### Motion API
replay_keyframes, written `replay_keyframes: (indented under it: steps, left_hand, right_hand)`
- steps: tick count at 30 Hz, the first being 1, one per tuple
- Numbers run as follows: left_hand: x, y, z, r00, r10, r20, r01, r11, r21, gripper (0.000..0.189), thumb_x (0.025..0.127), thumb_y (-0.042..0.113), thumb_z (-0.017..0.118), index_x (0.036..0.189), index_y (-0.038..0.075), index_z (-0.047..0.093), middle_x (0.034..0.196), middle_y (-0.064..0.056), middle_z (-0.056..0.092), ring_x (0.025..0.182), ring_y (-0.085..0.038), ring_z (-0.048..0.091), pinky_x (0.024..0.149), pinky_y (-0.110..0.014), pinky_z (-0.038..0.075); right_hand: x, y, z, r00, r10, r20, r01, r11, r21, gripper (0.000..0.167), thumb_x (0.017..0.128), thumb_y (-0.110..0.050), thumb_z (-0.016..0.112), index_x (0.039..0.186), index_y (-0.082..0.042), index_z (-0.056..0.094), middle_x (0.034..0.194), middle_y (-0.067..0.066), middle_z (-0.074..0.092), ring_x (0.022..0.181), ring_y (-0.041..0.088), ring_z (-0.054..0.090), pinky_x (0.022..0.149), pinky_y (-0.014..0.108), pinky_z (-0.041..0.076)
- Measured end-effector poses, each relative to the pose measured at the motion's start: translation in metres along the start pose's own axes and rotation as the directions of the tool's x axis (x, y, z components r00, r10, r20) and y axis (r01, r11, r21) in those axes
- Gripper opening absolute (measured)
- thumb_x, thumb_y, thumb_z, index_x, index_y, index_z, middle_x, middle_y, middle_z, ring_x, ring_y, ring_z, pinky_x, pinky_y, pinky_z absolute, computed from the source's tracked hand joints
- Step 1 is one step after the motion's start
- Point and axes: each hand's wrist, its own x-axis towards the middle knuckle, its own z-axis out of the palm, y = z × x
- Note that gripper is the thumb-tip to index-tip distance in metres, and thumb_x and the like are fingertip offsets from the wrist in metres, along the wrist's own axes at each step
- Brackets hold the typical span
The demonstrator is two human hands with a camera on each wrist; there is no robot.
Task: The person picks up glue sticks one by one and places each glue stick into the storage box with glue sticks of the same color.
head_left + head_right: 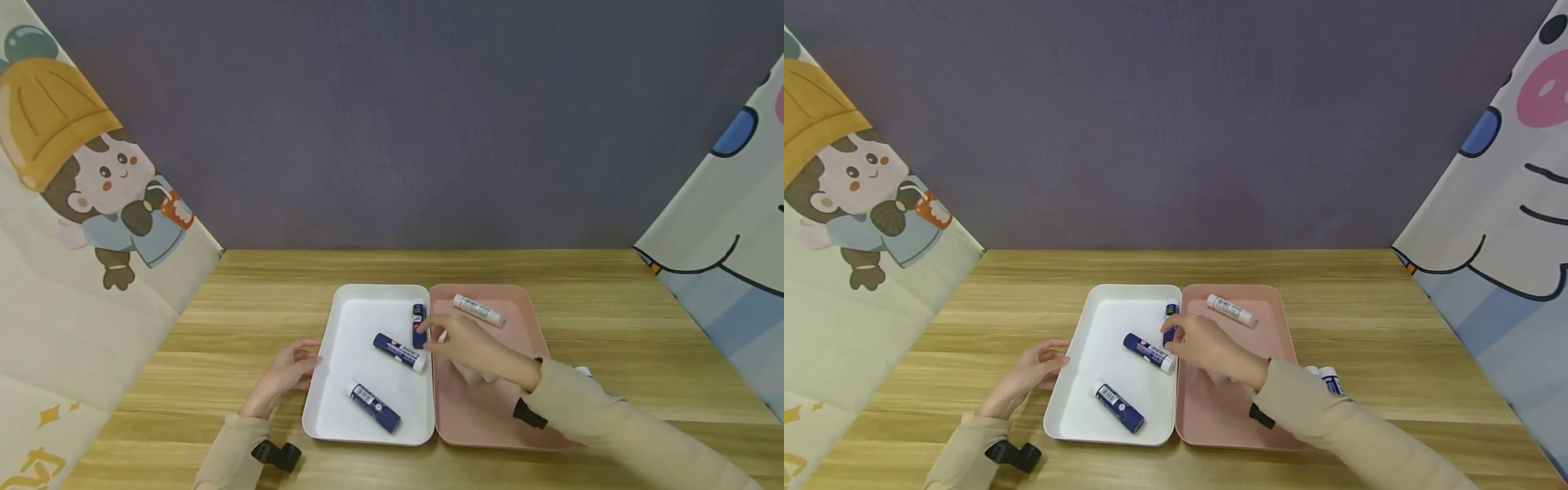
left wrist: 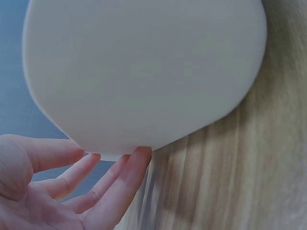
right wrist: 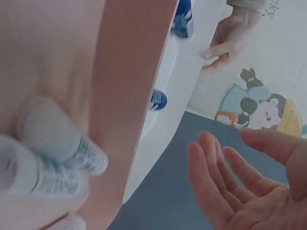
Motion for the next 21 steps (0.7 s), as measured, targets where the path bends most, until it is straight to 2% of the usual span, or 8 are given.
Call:
replay_keyframes:
  steps: [6, 13, 16, 18, 21]
  left_hand:
    - [0.000, 0.001, 0.001, 1.000, -0.008, -0.010, 0.008, 1.000, 0.003, 0.035, 0.087, 0.003, 0.051, 0.121, -0.002, 0.045, 0.099, -0.019, 0.054, 0.071, -0.019, 0.058, 0.059, -0.034, 0.051]
    - [0.000, 0.001, 0.001, 1.000, -0.011, -0.005, 0.011, 1.000, 0.004, 0.035, 0.087, 0.004, 0.051, 0.122, -0.002, 0.045, 0.099, -0.018, 0.055, 0.071, -0.019, 0.058, 0.060, -0.033, 0.051]
    - [0.000, 0.002, 0.000, 1.000, -0.014, -0.008, 0.014, 1.000, 0.003, 0.035, 0.087, 0.003, 0.051, 0.122, -0.002, 0.045, 0.098, -0.018, 0.055, 0.071, -0.019, 0.059, 0.059, -0.034, 0.051]
    - [-0.001, 0.002, 0.001, 1.000, -0.013, -0.005, 0.013, 1.000, 0.004, 0.035, 0.087, 0.003, 0.051, 0.122, -0.002, 0.045, 0.098, -0.019, 0.055, 0.071, -0.019, 0.059, 0.059, -0.034, 0.051]
    - [-0.002, 0.002, 0.000, 1.000, -0.014, -0.008, 0.014, 1.000, 0.002, 0.035, 0.087, 0.003, 0.051, 0.122, -0.002, 0.045, 0.099, -0.020, 0.055, 0.071, -0.020, 0.059, 0.060, -0.035, 0.052]
  right_hand:
    - [-0.008, 0.008, -0.013, 0.998, -0.015, -0.056, 0.016, 1.000, 0.003, 0.022, 0.082, -0.005, 0.060, 0.103, -0.001, 0.061, 0.080, 0.002, 0.058, 0.072, 0.013, 0.052, 0.059, 0.023, 0.045]
    - [-0.019, 0.013, -0.027, 0.994, -0.006, -0.108, 0.000, 0.998, -0.056, 0.023, 0.082, -0.005, 0.057, 0.104, -0.003, 0.061, 0.086, 0.003, 0.061, 0.072, 0.011, 0.053, 0.062, 0.024, 0.045]
    - [-0.024, 0.017, -0.033, 0.988, -0.033, -0.154, 0.021, 0.996, -0.082, 0.023, 0.079, -0.002, 0.058, 0.102, -0.001, 0.062, 0.088, 0.006, 0.063, 0.071, 0.010, 0.054, 0.061, 0.023, 0.046]
    - [-0.028, 0.021, -0.037, 0.984, -0.038, -0.174, 0.026, 0.997, -0.072, 0.023, 0.078, 0.001, 0.059, 0.101, 0.002, 0.062, 0.086, 0.008, 0.063, 0.068, 0.012, 0.055, 0.057, 0.022, 0.046]
    - [-0.034, 0.027, -0.045, 0.987, -0.001, -0.158, 0.002, 1.000, 0.007, 0.022, 0.079, 0.001, 0.059, 0.101, 0.004, 0.060, 0.086, 0.012, 0.061, 0.065, 0.016, 0.056, 0.055, 0.022, 0.047]
